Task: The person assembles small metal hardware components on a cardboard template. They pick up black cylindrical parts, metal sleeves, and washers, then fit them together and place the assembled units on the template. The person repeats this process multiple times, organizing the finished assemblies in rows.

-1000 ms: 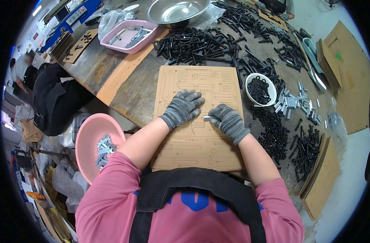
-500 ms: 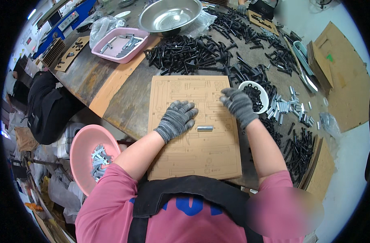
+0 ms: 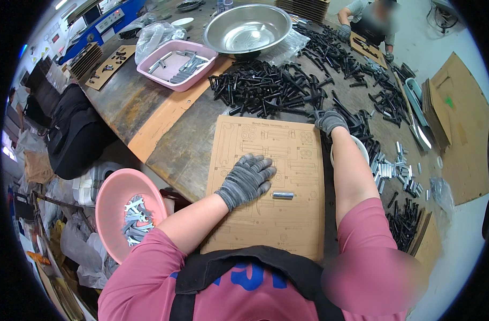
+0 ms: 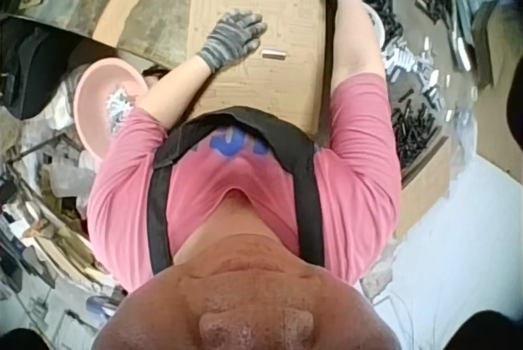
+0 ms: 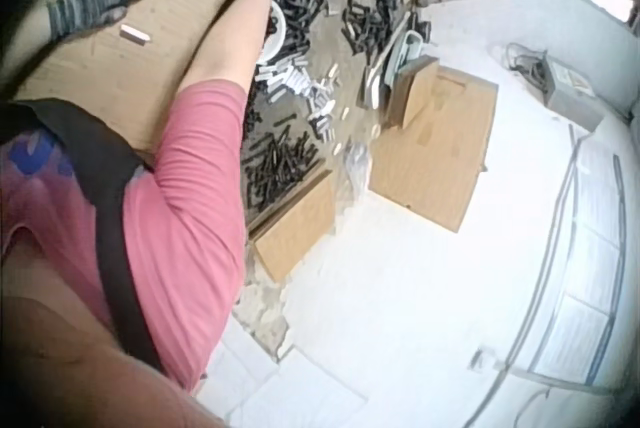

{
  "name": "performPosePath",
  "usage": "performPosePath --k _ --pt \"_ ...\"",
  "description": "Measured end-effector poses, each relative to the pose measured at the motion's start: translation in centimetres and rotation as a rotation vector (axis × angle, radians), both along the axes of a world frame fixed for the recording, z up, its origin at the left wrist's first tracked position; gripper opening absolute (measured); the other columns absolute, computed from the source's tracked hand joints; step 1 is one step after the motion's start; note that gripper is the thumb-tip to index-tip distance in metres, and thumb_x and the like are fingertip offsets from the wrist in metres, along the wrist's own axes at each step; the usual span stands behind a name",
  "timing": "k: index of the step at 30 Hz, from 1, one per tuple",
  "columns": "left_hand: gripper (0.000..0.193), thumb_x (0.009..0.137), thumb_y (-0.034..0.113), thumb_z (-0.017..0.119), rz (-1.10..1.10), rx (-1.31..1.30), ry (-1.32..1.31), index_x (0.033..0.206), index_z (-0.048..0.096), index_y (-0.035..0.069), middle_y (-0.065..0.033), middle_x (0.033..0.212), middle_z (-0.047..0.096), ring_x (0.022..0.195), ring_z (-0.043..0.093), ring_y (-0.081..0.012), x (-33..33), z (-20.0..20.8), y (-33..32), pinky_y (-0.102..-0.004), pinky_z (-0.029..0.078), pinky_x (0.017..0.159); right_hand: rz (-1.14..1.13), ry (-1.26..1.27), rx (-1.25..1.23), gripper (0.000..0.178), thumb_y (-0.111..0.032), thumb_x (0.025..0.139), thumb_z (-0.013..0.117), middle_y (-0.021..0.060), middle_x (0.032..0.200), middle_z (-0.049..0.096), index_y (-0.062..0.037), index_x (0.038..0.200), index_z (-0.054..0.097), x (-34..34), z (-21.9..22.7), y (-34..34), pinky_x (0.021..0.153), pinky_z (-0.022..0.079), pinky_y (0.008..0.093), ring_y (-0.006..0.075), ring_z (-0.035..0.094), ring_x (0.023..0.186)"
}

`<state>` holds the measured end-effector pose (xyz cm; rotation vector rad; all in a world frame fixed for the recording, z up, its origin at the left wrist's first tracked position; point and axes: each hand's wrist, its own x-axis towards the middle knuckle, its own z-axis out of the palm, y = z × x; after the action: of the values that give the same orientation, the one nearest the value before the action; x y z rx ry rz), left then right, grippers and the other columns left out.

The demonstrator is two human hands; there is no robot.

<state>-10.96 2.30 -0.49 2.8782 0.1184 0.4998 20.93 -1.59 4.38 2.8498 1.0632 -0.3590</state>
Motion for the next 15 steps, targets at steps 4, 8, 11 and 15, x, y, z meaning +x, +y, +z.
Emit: performPosePath --k 4,8,11,15 --pt "0.039 0.078 0.03 0.049 0.012 -0.021 0.027 0.11 0.054 0.009 -0.012 0.119 0.049 0.114 0.041 -0.0265 -0.1 0.4 -0.1 -0.0406 0.025 0.099 -0.091 -0.02 0.128 0.048 -0.032 0.068 0.059 0.0199 0.102 0.059 -0.0053 0.107 0.057 -1.1 0.6 2.8 0.082 0.044 0.0373 0.0319 0.058 0.091" --pt "0.038 0.079 0.03 0.049 0.019 -0.044 0.039 0.111 0.054 0.009 -0.0121 0.119 0.049 0.115 0.041 -0.0269 -0.3 0.5 0.2 -0.0414 0.025 0.098 0.028 0.117 0.261 0.045 -0.025 0.071 0.059 0.0168 0.104 0.057 -0.0109 0.113 0.05 -4.2 1.5 5.0 0.084 0.044 0.0377 0.0311 0.056 0.096" --pt "0.038 0.079 0.03 0.05 -0.009 -0.048 0.029 0.11 0.054 0.01 -0.012 0.118 0.05 0.114 0.042 -0.0268 0.2 0.8 0.0 -0.0414 0.026 0.098 0.251 -0.138 0.129 0.042 -0.024 0.075 0.058 0.0153 0.111 0.052 -0.0119 0.115 0.049 -1.4 -4.0 6.6 0.09 0.04 0.0377 0.0297 0.051 0.103" --pt "0.037 0.078 0.029 0.051 0.022 -0.061 0.015 0.11 0.054 0.01 -0.0118 0.117 0.05 0.112 0.043 -0.0273 -0.3 0.8 0.2 -0.0418 0.026 0.098 0.286 -0.011 -0.073 0.038 -0.018 0.073 0.061 0.0157 0.114 0.052 -0.009 0.11 0.053 -4.4 -1.6 7.7 0.088 0.043 0.0378 0.0309 0.051 0.104"
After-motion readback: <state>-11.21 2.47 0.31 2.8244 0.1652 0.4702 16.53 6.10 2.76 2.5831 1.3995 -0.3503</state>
